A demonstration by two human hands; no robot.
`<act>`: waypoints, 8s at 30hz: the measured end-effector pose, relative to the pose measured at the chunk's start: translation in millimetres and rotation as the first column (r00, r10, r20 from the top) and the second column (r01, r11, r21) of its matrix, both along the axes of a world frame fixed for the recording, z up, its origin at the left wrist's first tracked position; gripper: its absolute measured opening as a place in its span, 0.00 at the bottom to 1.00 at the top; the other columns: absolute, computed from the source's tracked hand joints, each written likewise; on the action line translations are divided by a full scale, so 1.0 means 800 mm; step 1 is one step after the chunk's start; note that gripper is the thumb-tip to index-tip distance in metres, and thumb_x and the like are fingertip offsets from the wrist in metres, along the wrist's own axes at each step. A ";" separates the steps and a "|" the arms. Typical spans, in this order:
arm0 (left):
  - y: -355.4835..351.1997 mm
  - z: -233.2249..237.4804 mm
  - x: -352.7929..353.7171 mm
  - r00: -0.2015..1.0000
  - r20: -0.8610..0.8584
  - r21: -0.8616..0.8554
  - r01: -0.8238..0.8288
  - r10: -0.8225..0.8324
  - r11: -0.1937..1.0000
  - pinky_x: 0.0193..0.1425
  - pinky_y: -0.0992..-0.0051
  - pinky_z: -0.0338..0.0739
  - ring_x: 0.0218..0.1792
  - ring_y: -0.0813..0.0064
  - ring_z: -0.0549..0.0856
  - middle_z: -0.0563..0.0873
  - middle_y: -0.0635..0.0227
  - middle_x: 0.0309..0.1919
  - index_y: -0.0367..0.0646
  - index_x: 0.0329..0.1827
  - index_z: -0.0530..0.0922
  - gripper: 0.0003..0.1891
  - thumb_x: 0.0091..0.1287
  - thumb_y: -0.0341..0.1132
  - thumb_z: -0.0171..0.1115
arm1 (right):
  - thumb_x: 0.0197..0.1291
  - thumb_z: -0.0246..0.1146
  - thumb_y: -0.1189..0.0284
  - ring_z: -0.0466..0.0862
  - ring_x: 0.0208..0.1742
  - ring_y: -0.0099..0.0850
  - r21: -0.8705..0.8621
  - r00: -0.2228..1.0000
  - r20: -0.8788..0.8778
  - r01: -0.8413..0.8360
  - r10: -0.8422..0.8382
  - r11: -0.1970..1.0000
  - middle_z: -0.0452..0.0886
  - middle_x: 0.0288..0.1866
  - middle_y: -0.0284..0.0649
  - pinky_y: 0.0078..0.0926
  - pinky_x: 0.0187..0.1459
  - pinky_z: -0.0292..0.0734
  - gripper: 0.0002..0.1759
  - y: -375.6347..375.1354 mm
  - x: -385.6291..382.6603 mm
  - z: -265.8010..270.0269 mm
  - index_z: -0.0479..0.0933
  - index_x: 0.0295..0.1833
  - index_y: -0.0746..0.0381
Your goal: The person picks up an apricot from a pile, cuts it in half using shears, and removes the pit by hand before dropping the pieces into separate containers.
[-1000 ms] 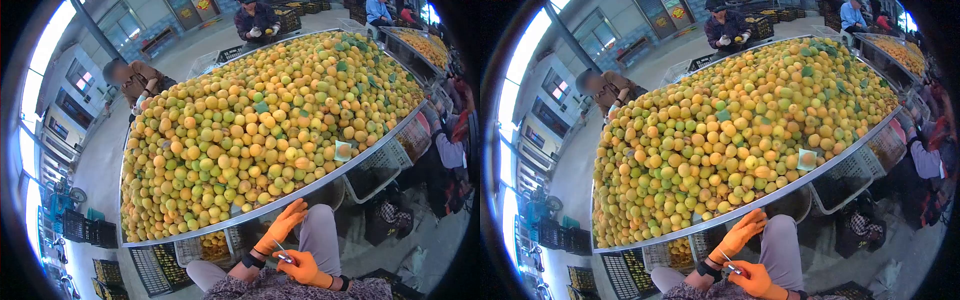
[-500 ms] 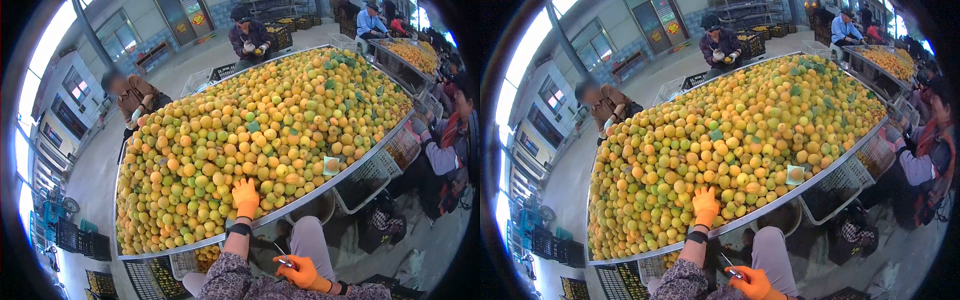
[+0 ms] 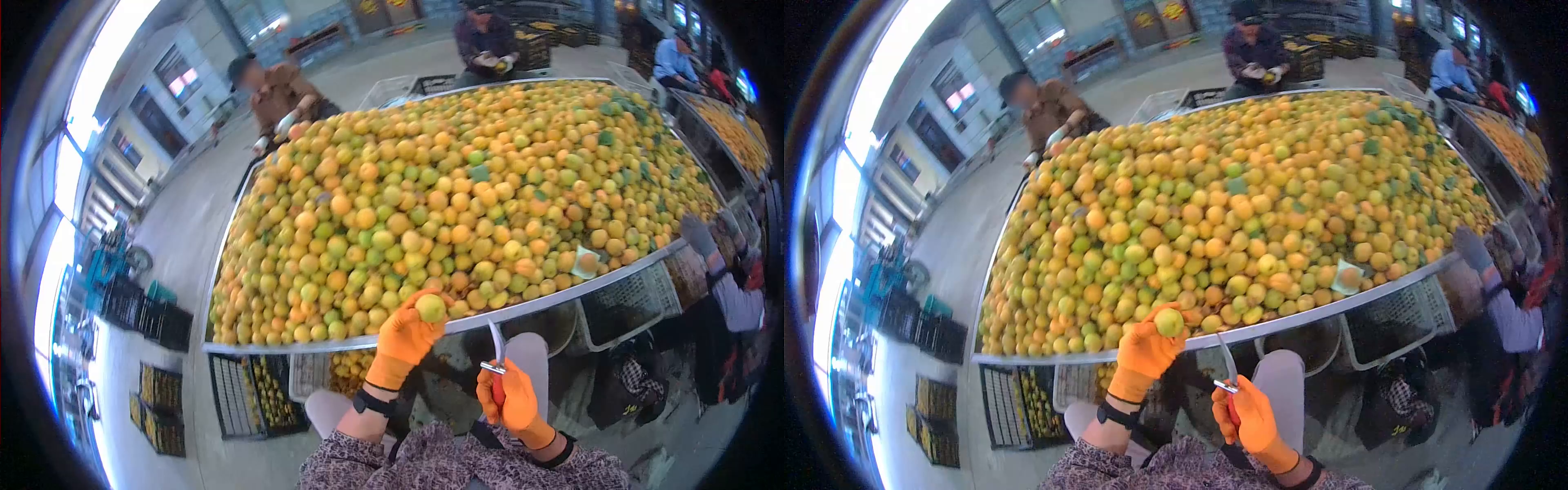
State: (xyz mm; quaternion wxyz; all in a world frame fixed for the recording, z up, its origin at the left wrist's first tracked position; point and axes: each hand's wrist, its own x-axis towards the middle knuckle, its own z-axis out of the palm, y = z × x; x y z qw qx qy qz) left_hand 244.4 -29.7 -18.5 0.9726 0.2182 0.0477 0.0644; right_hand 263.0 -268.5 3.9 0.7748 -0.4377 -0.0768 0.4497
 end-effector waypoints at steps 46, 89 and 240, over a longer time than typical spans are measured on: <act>-0.026 0.045 -0.230 0.940 0.213 0.372 -0.331 0.267 0.867 0.66 0.67 0.66 0.59 0.65 0.75 0.75 0.55 0.58 0.37 0.69 0.63 0.33 0.67 0.43 0.64 | 0.72 0.46 0.47 0.62 0.12 0.17 -0.079 0.809 0.482 -0.343 0.337 0.936 0.66 0.14 0.31 0.18 0.16 0.55 0.30 0.113 -0.119 0.062 0.70 0.40 0.67; -0.005 0.052 -0.235 0.910 0.302 0.349 -0.384 0.286 0.855 0.65 0.63 0.66 0.58 0.62 0.74 0.75 0.56 0.55 0.40 0.72 0.59 0.35 0.66 0.44 0.63 | 0.72 0.49 0.50 0.61 0.16 0.17 -0.274 0.795 0.390 -0.381 0.464 0.883 0.67 0.20 0.31 0.18 0.20 0.55 0.27 0.113 -0.142 0.047 0.71 0.49 0.68; -0.004 -0.013 -0.287 0.642 -0.086 0.847 -0.355 0.762 0.395 0.35 0.76 0.75 0.35 0.80 0.80 0.78 0.65 0.38 0.40 0.48 0.69 0.11 0.73 0.38 0.51 | 0.67 0.47 0.69 0.65 0.14 0.20 0.056 0.894 -0.171 -0.410 0.413 0.910 0.72 0.24 0.33 0.17 0.18 0.58 0.17 0.193 -0.154 -0.007 0.75 0.52 0.67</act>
